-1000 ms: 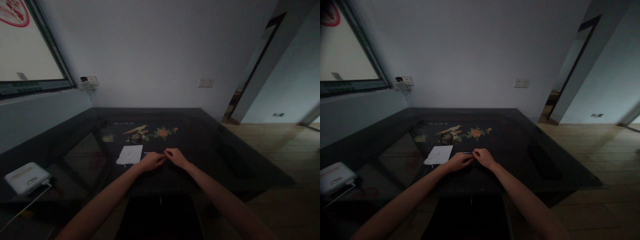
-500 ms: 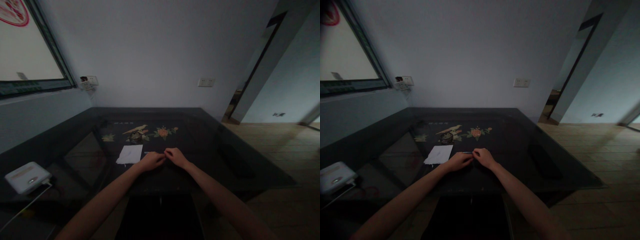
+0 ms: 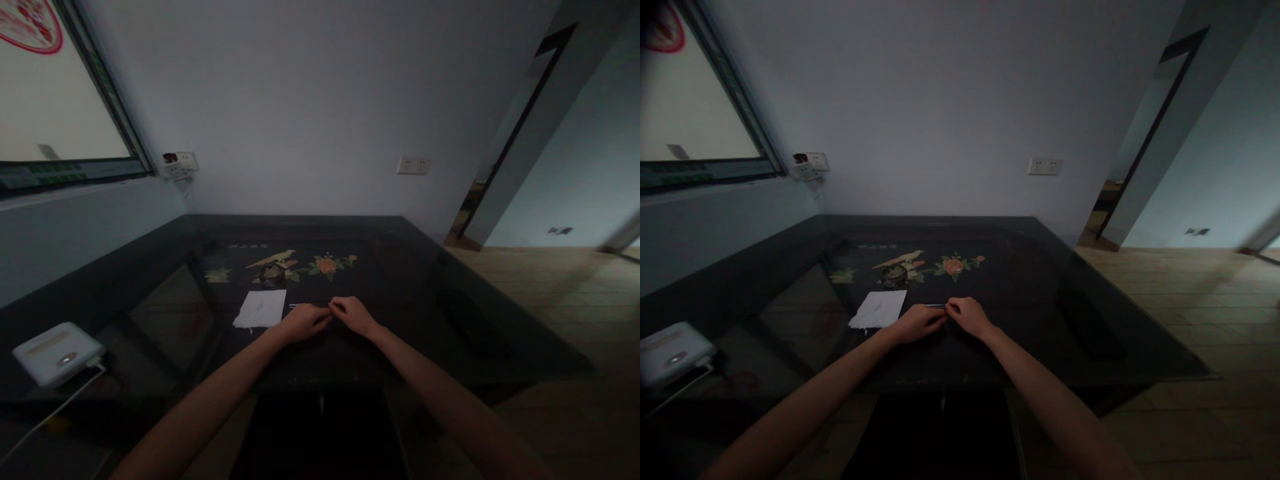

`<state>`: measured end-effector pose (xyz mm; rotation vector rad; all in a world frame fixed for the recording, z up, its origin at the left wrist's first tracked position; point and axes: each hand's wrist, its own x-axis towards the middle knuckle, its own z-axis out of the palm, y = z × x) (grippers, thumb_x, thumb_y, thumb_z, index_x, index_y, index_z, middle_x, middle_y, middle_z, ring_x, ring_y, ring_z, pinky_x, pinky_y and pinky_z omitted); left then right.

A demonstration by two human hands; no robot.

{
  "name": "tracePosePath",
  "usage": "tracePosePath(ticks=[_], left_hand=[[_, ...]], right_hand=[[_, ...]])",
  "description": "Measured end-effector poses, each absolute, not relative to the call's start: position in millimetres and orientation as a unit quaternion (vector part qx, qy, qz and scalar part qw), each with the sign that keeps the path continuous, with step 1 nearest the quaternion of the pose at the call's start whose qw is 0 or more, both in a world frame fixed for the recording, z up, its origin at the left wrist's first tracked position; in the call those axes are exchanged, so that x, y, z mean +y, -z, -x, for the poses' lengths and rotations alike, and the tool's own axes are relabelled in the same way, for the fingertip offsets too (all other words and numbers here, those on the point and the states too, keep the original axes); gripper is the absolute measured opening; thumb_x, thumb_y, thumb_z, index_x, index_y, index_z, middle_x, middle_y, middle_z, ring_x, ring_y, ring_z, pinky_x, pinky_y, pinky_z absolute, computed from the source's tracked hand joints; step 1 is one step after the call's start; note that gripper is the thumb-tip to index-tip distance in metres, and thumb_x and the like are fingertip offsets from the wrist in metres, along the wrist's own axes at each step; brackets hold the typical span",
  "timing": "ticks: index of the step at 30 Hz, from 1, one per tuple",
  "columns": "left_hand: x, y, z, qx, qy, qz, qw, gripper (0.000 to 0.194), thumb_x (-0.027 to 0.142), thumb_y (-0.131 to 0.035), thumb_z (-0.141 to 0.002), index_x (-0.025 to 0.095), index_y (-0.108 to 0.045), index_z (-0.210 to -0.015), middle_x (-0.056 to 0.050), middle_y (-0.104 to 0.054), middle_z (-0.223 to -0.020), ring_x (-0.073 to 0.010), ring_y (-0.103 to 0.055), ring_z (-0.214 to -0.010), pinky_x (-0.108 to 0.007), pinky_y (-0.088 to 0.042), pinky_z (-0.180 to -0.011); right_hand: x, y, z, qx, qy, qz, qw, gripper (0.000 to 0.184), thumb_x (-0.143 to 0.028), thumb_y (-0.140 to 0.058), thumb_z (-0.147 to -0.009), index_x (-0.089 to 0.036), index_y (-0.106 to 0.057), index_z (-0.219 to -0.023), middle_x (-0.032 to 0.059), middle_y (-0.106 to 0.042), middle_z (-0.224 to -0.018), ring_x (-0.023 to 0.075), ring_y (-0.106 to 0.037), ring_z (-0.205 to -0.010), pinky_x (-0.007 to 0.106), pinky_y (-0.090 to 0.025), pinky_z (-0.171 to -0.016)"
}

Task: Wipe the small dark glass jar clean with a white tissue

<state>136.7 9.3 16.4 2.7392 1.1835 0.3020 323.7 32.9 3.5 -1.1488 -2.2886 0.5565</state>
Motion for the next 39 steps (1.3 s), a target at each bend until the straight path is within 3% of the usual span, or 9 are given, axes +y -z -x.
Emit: tracePosePath(ticks=[16, 23, 39], left_hand=[[7.7, -20.2, -137.6, 0.396, -0.1, -0.91, 0.071, 0.027, 0.03, -0.041, -0.091, 0.021, -0.065, -0.098, -0.006, -0.07, -0.085, -0.017, -0.065, -0.074, -0.023, -0.041, -0.065], [7.8, -18.7, -136.6, 0.385, -0.103, -0.915, 0.066, 0.029, 0.03, -0.039, -0.092, 0.02, -0.065, -0.1, -0.008, -0.07, -0.088, -0.0207, -0.065, -0.076, -0.026, -0.042, -0.066], [8.6, -18.1, -136.5, 0.388, -0.089, -0.916, 0.046, 0.028, 0.031, -0.038, -0.093, 0.022, -0.063, -0.101, -0.006, -0.071, -0.088, -0.0183, -0.066, -0.077, -0.023, -0.041, -0.065]], right_hand=[[34.1, -1.2, -324.2, -0.842, -0.209, 0.422, 0.262, 0.026, -0.027, -0.046, -0.089, -0.018, -0.059, -0.069, -0.0014, -0.055, -0.06, 0.0109, -0.046, -0.056, 0.023, -0.025, -0.055], [34.7, -1.1, -324.4, -0.845, -0.206, 0.421, 0.257, 0.025, -0.026, -0.046, -0.089, -0.018, -0.059, -0.068, -0.0007, -0.056, -0.061, 0.0113, -0.047, -0.057, 0.023, -0.024, -0.055], [34.2, -2.7, -323.9, -0.848, -0.196, 0.427, 0.246, 0.027, -0.028, -0.045, -0.089, -0.017, -0.059, -0.069, -0.0007, -0.056, -0.061, 0.011, -0.047, -0.057, 0.022, -0.025, -0.056]])
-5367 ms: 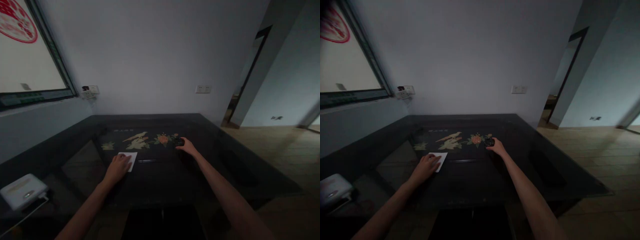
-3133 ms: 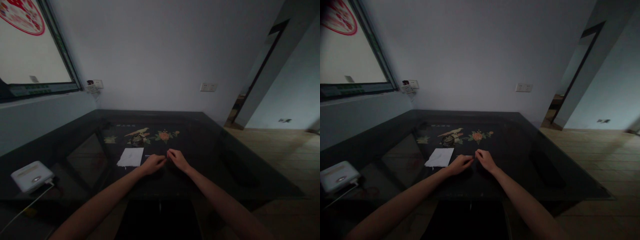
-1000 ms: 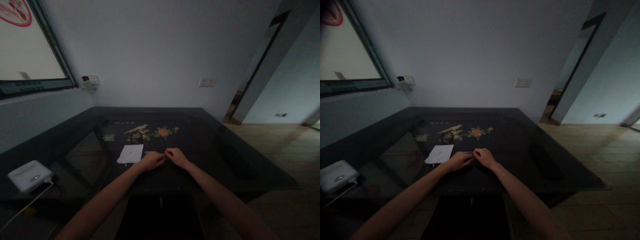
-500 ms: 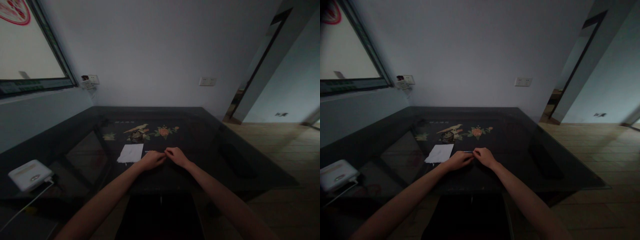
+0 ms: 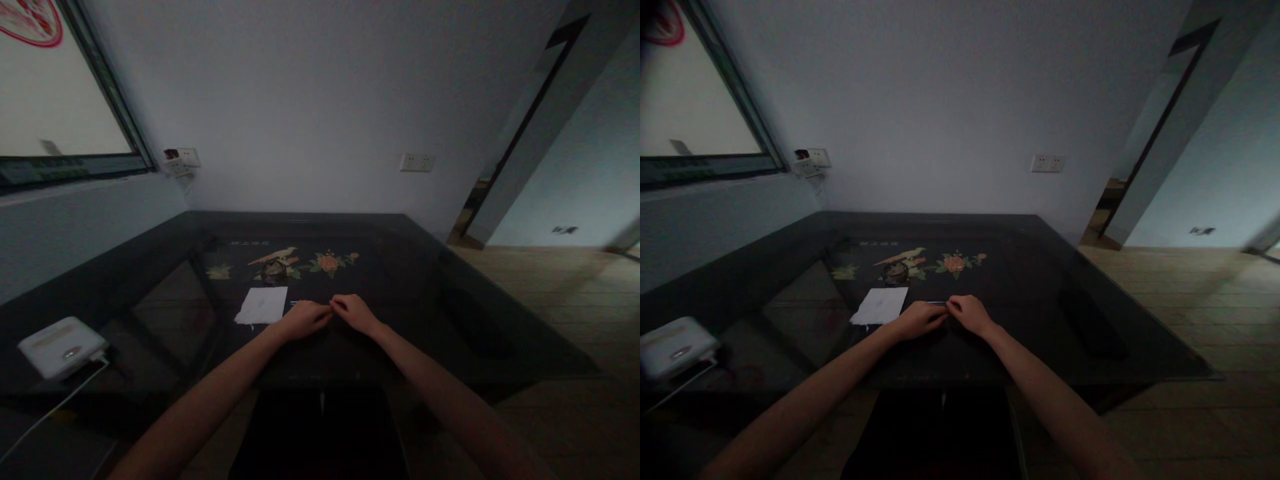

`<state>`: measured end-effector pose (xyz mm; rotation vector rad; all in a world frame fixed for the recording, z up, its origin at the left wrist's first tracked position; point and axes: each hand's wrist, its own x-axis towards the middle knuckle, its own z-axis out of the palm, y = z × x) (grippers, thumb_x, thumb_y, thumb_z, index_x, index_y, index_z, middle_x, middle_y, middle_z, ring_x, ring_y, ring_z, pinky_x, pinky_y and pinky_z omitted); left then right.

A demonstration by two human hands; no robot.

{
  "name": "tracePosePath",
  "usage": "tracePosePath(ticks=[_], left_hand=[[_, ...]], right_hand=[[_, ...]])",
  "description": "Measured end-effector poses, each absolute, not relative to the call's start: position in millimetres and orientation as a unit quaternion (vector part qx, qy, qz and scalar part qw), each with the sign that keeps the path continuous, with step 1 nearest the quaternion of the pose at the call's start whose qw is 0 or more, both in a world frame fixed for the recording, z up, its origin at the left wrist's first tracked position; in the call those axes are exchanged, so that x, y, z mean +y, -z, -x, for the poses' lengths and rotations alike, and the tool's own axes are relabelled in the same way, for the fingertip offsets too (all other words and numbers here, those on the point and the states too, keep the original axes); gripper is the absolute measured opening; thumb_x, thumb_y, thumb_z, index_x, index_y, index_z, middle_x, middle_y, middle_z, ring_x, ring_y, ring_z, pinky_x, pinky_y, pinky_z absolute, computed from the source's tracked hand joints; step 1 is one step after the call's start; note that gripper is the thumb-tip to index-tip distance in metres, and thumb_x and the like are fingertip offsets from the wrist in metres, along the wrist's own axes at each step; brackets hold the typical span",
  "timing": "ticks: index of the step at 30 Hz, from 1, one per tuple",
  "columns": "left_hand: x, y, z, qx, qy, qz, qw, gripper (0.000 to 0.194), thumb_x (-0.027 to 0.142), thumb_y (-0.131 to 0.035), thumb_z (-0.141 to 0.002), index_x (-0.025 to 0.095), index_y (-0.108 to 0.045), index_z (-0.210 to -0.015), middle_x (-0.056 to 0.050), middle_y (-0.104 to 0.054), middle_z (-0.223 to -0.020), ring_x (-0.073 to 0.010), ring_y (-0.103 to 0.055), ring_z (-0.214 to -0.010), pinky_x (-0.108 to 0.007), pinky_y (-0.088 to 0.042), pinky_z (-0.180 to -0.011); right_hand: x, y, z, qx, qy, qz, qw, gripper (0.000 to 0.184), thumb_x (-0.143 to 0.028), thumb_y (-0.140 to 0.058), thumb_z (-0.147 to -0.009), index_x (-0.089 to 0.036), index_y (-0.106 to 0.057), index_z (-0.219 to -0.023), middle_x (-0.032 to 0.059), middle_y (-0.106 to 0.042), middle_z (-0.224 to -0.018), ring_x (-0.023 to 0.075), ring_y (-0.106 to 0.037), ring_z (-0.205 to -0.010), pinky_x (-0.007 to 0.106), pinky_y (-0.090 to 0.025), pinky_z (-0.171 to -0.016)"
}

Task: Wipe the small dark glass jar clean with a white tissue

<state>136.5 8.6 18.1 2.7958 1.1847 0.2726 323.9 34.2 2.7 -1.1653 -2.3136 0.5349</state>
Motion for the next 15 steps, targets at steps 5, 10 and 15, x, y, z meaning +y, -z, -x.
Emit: tracePosePath(ticks=[5, 10, 15], left_hand=[[7, -20, -137, 0.387, -0.095, -0.916, 0.05, 0.025, 0.029, -0.04, -0.092, 0.022, -0.063, -0.098, -0.004, -0.071, -0.086, -0.0171, -0.065, -0.076, -0.022, -0.041, -0.065], [6, -22, -137, 0.381, -0.105, -0.917, 0.06, 0.023, 0.028, -0.041, -0.092, 0.022, -0.062, -0.097, -0.003, -0.07, -0.085, -0.0172, -0.065, -0.077, -0.023, -0.041, -0.066], [6, -24, -137, 0.376, -0.102, -0.918, 0.068, 0.023, 0.028, -0.04, -0.092, 0.021, -0.061, -0.095, -0.003, -0.069, -0.086, -0.0164, -0.064, -0.077, -0.022, -0.04, -0.066]], right_hand=[[32, -6, -323, -0.85, -0.187, 0.436, 0.23, 0.027, -0.026, -0.044, -0.09, -0.017, -0.06, -0.07, -0.0001, -0.058, -0.064, 0.0116, -0.05, -0.06, 0.022, -0.026, -0.057], [25, -11, -324, -0.863, -0.174, 0.432, 0.195, 0.017, -0.021, -0.048, -0.087, -0.019, -0.062, -0.078, 0.0013, -0.064, -0.074, 0.0132, -0.055, -0.068, 0.022, -0.029, -0.06], [20, -16, -323, -0.872, -0.142, 0.441, 0.155, 0.016, -0.017, -0.047, -0.087, -0.02, -0.063, -0.088, 0.0029, -0.067, -0.084, 0.0157, -0.059, -0.078, 0.024, -0.035, -0.066]])
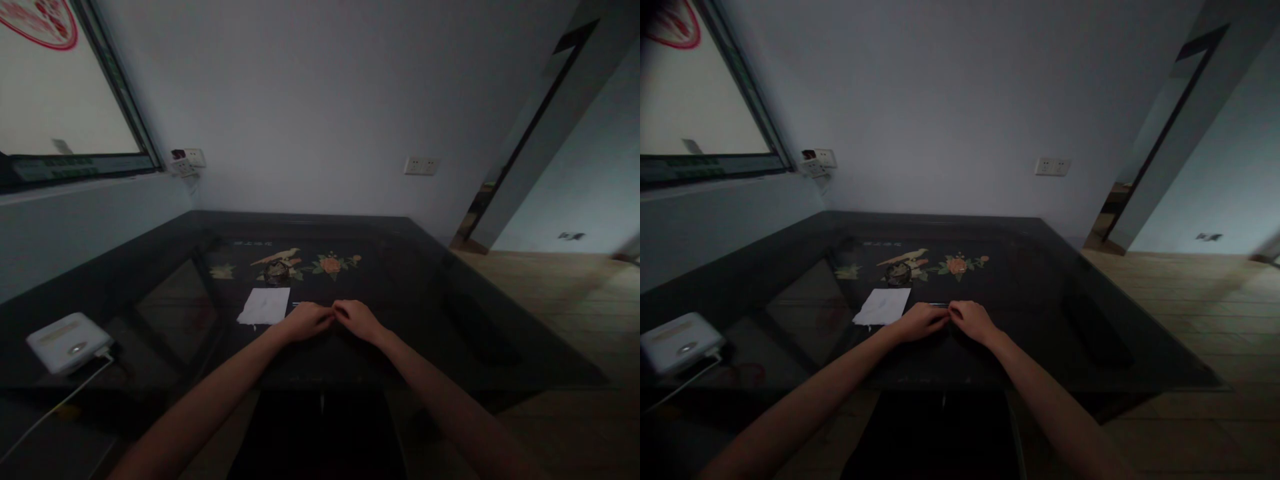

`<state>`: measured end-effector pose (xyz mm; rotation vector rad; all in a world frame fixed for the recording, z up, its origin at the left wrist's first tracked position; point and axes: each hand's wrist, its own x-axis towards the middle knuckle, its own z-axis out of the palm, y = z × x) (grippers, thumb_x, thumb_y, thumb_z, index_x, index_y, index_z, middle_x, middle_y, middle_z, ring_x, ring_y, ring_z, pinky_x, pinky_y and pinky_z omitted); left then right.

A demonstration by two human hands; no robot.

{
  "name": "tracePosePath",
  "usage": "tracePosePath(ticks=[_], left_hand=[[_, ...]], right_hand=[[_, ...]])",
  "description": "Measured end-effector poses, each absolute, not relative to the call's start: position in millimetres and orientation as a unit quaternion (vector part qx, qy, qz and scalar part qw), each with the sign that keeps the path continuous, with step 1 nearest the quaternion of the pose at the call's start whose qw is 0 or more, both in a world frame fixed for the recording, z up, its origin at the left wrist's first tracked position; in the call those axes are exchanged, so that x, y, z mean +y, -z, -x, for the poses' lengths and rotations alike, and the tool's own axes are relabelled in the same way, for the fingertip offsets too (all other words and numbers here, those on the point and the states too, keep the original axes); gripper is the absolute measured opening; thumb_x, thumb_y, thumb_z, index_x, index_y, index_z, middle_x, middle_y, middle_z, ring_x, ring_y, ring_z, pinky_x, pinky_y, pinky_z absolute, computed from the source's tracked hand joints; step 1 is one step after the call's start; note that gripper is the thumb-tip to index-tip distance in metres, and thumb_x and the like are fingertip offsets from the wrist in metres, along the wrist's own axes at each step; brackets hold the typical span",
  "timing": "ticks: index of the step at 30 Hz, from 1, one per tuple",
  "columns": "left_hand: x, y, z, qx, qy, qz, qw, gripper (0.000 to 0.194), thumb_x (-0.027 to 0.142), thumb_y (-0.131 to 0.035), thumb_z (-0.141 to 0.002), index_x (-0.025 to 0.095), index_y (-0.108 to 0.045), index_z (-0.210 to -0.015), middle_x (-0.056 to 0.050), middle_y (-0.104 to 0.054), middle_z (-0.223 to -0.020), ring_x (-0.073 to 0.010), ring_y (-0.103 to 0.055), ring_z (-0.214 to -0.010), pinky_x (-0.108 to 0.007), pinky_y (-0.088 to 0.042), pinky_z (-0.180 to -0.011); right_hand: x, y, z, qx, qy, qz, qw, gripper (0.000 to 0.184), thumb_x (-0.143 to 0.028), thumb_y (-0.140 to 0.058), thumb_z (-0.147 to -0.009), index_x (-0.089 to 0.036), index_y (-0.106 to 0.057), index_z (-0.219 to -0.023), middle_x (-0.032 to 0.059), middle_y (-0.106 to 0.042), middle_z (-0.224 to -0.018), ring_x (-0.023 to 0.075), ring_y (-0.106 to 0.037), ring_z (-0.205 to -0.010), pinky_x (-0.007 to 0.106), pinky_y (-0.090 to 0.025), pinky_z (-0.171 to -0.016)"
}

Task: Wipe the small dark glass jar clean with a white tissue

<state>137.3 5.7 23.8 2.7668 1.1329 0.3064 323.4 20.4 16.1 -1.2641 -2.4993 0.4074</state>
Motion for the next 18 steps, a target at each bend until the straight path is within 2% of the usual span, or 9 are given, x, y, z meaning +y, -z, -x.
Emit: tracePosePath(ticks=[6, 9, 11, 13, 15, 18], left_hand=[[6, -22, -135, 0.369, -0.087, -0.925, 0.04, 0.021, 0.028, -0.04, -0.091, 0.021, -0.059, -0.084, -0.002, -0.068, -0.079, -0.0146, -0.062, -0.071, -0.023, -0.034, -0.06], [6, -22, -134, 0.358, -0.086, -0.929, 0.041, 0.022, 0.027, -0.039, -0.091, 0.02, -0.056, -0.079, 0.0, -0.067, -0.076, -0.0129, -0.059, -0.066, -0.023, -0.031, -0.057], [6, -23, -134, 0.359, -0.085, -0.928, 0.044, 0.021, 0.028, -0.04, -0.091, 0.02, -0.055, -0.079, 0.0, -0.066, -0.076, -0.0123, -0.058, -0.065, -0.023, -0.03, -0.057], [6, -24, -135, 0.361, -0.08, -0.928, 0.049, 0.02, 0.027, -0.041, -0.091, 0.02, -0.055, -0.079, 0.0, -0.066, -0.075, -0.0121, -0.057, -0.065, -0.023, -0.03, -0.057], [5, -25, -135, 0.366, -0.076, -0.926, 0.053, 0.02, 0.027, -0.041, -0.09, 0.02, -0.055, -0.078, 0.0, -0.066, -0.076, -0.0122, -0.057, -0.065, -0.023, -0.03, -0.056], [5, -25, -136, 0.372, -0.074, -0.924, 0.055, 0.02, 0.027, -0.041, -0.09, 0.02, -0.055, -0.078, 0.0, -0.066, -0.076, -0.0122, -0.057, -0.065, -0.022, -0.03, -0.056]], right_hand=[[-25, -24, -340, -0.892, -0.073, 0.426, 0.133, 0.023, -0.027, -0.042, -0.092, -0.02, -0.063, -0.1, 0.0077, -0.066, -0.099, 0.0211, -0.06, -0.095, 0.031, -0.045, -0.081], [-50, -19, -391, -0.845, -0.062, 0.499, 0.183, 0.028, -0.034, -0.039, -0.093, -0.024, -0.062, -0.105, 0.0061, -0.065, -0.104, 0.0202, -0.06, -0.097, 0.033, -0.046, -0.086], [-53, -14, -444, -0.781, 0.016, 0.588, 0.21, 0.034, -0.04, -0.038, -0.092, -0.022, -0.062, -0.109, 0.0098, -0.064, -0.108, 0.0251, -0.058, -0.101, 0.039, -0.046, -0.089], [-43, -7, -501, -0.687, 0.115, 0.688, 0.201, 0.046, -0.048, -0.038, -0.089, -0.018, -0.059, -0.116, 0.0165, -0.059, -0.116, 0.0341, -0.055, -0.105, 0.047, -0.046, -0.084], [-24, -1, -551, -0.606, 0.16, 0.762, 0.166, 0.067, -0.062, -0.042, -0.082, -0.015, -0.049, -0.129, 0.0231, -0.052, -0.124, 0.0433, -0.051, -0.108, 0.054, -0.045, -0.08], [10, 7, -597, -0.589, 0.09, 0.791, 0.142, 0.083, -0.068, -0.041, -0.079, -0.011, -0.036, -0.139, 0.0278, -0.047, -0.129, 0.0427, -0.049, -0.115, 0.051, -0.043, -0.083]])
